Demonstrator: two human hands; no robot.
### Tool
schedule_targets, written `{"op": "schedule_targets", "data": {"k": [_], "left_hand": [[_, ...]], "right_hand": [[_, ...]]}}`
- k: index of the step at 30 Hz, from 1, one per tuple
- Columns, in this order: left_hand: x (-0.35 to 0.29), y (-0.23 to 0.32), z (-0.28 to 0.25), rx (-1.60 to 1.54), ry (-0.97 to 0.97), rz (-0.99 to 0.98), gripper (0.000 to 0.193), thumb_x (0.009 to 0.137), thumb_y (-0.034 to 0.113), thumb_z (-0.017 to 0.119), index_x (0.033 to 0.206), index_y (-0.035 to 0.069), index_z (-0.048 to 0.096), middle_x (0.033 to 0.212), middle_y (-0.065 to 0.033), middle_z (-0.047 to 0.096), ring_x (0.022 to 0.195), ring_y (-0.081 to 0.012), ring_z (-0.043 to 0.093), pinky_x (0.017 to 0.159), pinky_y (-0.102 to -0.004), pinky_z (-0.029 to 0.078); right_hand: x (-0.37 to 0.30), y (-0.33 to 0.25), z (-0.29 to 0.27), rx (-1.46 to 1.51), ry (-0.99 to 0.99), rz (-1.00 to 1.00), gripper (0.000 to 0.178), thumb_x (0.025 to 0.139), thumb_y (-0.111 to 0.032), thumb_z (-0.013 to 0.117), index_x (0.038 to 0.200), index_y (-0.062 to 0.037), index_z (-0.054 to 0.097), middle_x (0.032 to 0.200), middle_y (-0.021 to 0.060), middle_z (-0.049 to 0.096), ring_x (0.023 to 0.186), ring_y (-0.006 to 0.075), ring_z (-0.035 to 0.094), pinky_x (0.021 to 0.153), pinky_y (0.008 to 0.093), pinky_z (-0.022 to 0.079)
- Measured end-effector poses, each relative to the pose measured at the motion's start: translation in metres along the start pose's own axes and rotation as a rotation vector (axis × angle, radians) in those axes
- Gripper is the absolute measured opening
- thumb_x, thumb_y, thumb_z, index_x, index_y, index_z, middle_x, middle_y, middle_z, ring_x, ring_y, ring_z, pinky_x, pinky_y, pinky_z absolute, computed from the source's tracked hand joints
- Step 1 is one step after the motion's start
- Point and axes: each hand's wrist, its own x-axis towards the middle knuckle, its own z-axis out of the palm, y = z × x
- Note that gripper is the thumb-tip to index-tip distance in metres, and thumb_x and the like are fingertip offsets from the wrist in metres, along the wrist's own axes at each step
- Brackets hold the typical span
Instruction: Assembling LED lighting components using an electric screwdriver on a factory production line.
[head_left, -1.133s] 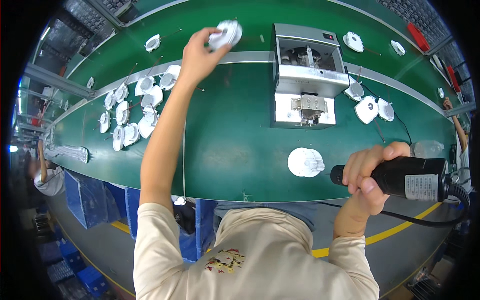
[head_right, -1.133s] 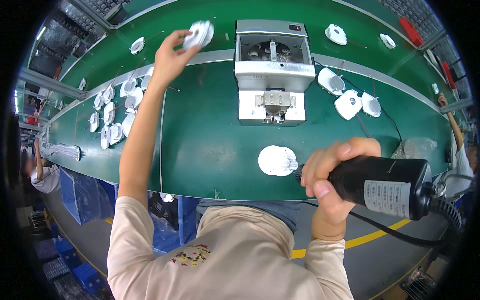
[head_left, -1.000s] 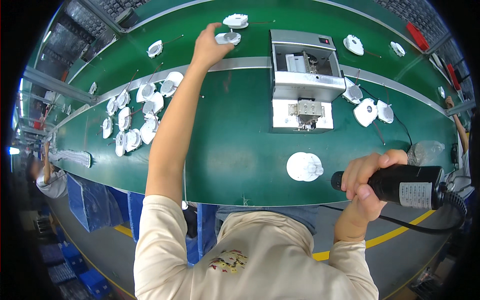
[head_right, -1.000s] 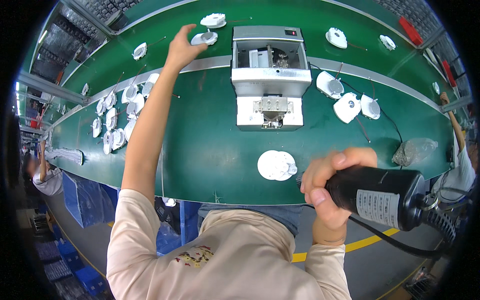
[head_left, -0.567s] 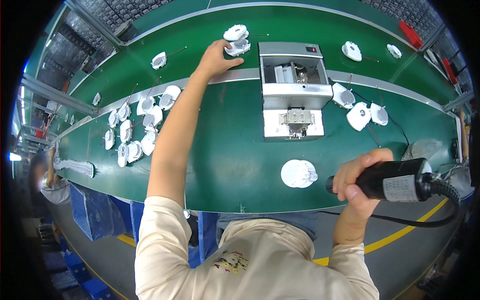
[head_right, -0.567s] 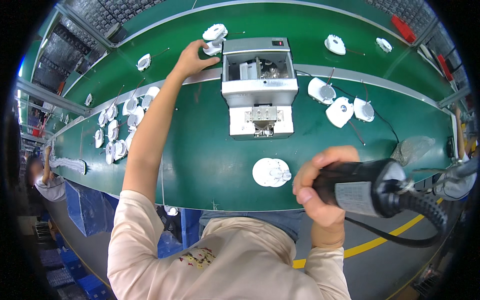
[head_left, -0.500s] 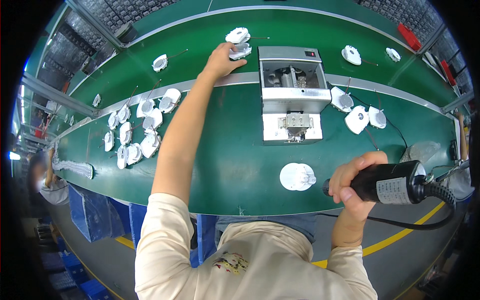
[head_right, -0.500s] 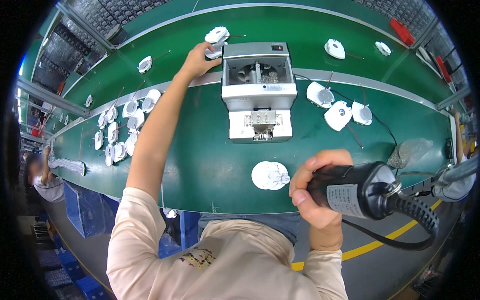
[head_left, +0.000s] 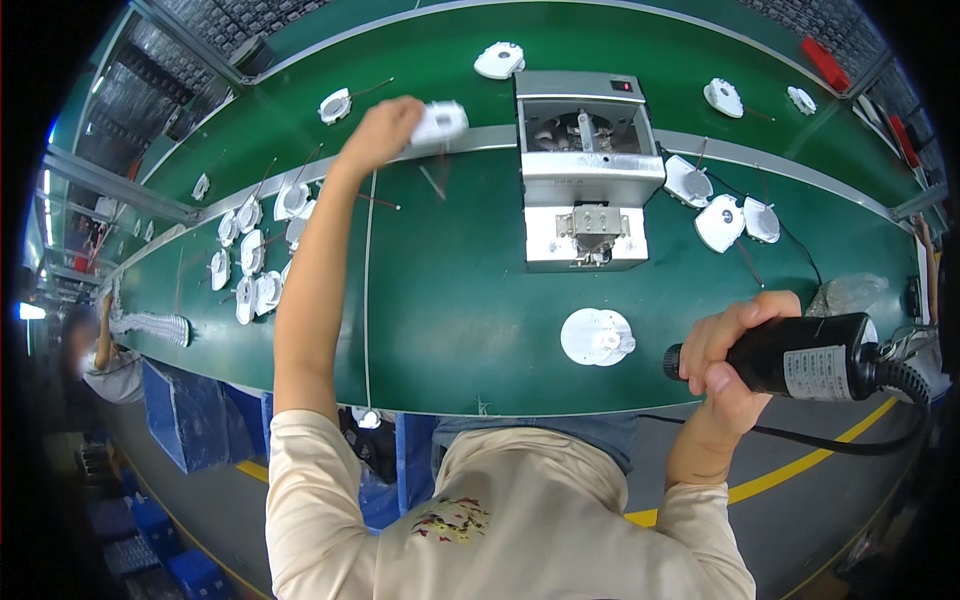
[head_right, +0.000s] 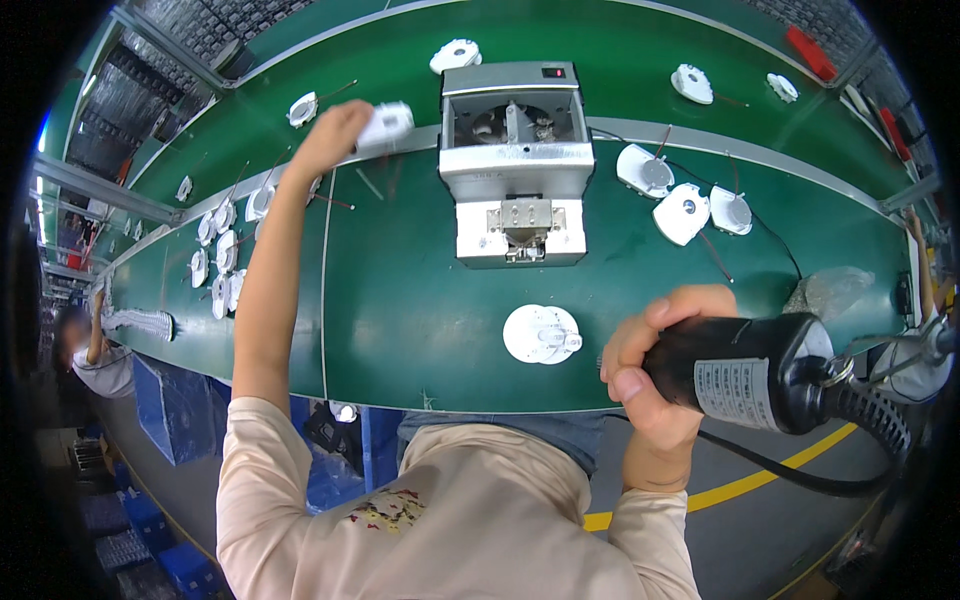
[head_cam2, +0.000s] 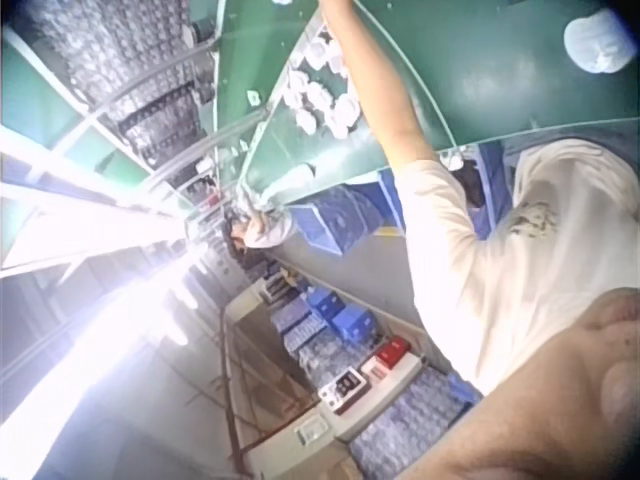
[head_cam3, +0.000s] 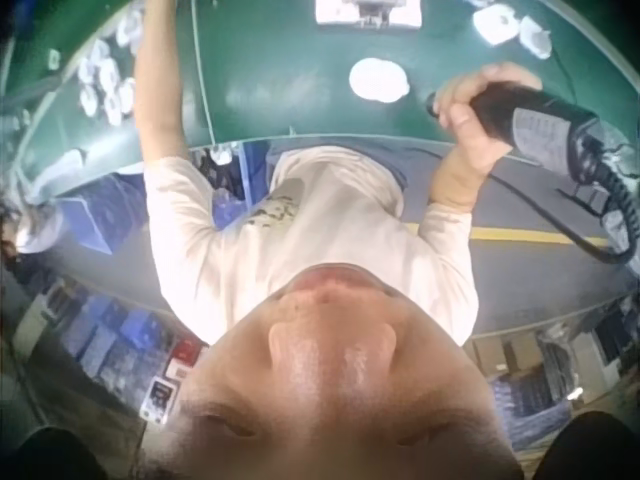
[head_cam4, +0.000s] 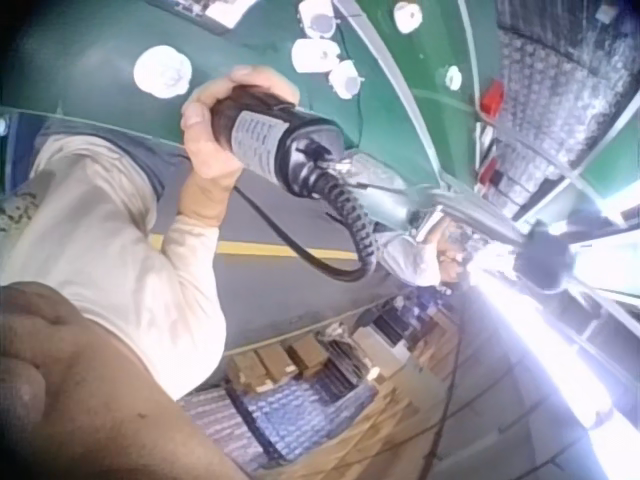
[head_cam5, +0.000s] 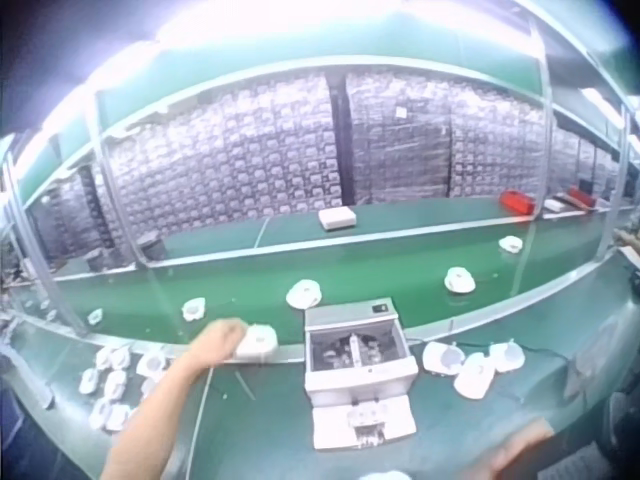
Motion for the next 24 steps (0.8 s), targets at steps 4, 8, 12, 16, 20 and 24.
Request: {"op": "schedule_targets", "data": {"k": [4, 8, 12, 16, 20, 24], "left_hand": [[-0.061, 0.017, 0.025, 0.265, -0.015, 0.155, 0.024, 0.088, 0.015, 0.047, 0.098, -0.003, 0.06, 0.104, -0.0217, 0.06, 0.102, -0.0341, 0.058, 0.09, -0.0392, 0.043], [-0.091, 0.047, 0.012, 0.0, -0.033, 0.295, 0.025, 0.068, 0.009, 0.054, 0.092, 0.002, 0.056, 0.127, -0.0162, 0.048, 0.118, -0.0343, 0.047, 0.098, -0.0396, 0.04], [-0.1, 0.056, 0.009, 0.022, -0.293, 0.219, 0.031, 0.059, 0.004, 0.064, 0.089, 0.005, 0.055, 0.117, -0.0131, 0.052, 0.112, -0.0326, 0.051, 0.094, -0.0375, 0.042], [-0.079, 0.055, 0.005, 0.091, -0.129, 0.254, 0.036, 0.06, 0.015, 0.07, 0.091, 0.006, 0.055, 0.101, -0.014, 0.051, 0.099, -0.0335, 0.054, 0.082, -0.0393, 0.046], [-0.011, -0.01, -0.025, 0.217, 0.404, 0.039, 0.056, 0.072, 0.031, 0.066, 0.124, 0.02, 0.051, 0.112, -0.0227, 0.053, 0.099, -0.0419, 0.052, 0.089, -0.0453, 0.045], [0.076, -0.102, -0.039, 0.464, 0.447, -0.265, 0.056, 0.08, 0.043, 0.055, 0.134, 0.029, 0.046, 0.121, -0.026, 0.048, 0.108, -0.0463, 0.047, 0.092, -0.0497, 0.043]], "right_hand": [[0.0, 0.004, 0.003, 0.017, -0.042, 0.008, 0.045, 0.068, 0.001, 0.063, 0.105, -0.0025, 0.038, 0.058, 0.0044, 0.047, 0.046, 0.0125, 0.046, 0.048, 0.0265, 0.045], [-0.002, 0.009, 0.004, 0.0, -0.106, -0.024, 0.045, 0.07, -0.002, 0.063, 0.107, -0.003, 0.037, 0.058, 0.0046, 0.046, 0.043, 0.0121, 0.043, 0.044, 0.0263, 0.042], [-0.001, 0.007, 0.006, -0.012, -0.126, 0.003, 0.045, 0.069, 0.002, 0.063, 0.106, -0.0018, 0.038, 0.059, 0.0047, 0.047, 0.046, 0.0129, 0.046, 0.047, 0.0261, 0.044], [-0.006, 0.006, 0.005, 0.034, -0.051, 0.003, 0.048, 0.069, -0.001, 0.067, 0.106, -0.0026, 0.037, 0.058, 0.0044, 0.046, 0.045, 0.0133, 0.046, 0.045, 0.0269, 0.042], [0.003, 0.008, 0.001, 0.038, -0.104, -0.05, 0.046, 0.072, -0.001, 0.066, 0.108, -0.0033, 0.037, 0.059, 0.0052, 0.046, 0.043, 0.0142, 0.044, 0.043, 0.0279, 0.041], [0.021, 0.009, -0.007, -0.046, -0.095, -0.084, 0.048, 0.075, -0.001, 0.065, 0.112, -0.0035, 0.036, 0.061, 0.006, 0.046, 0.042, 0.0145, 0.043, 0.044, 0.0298, 0.041]]}}
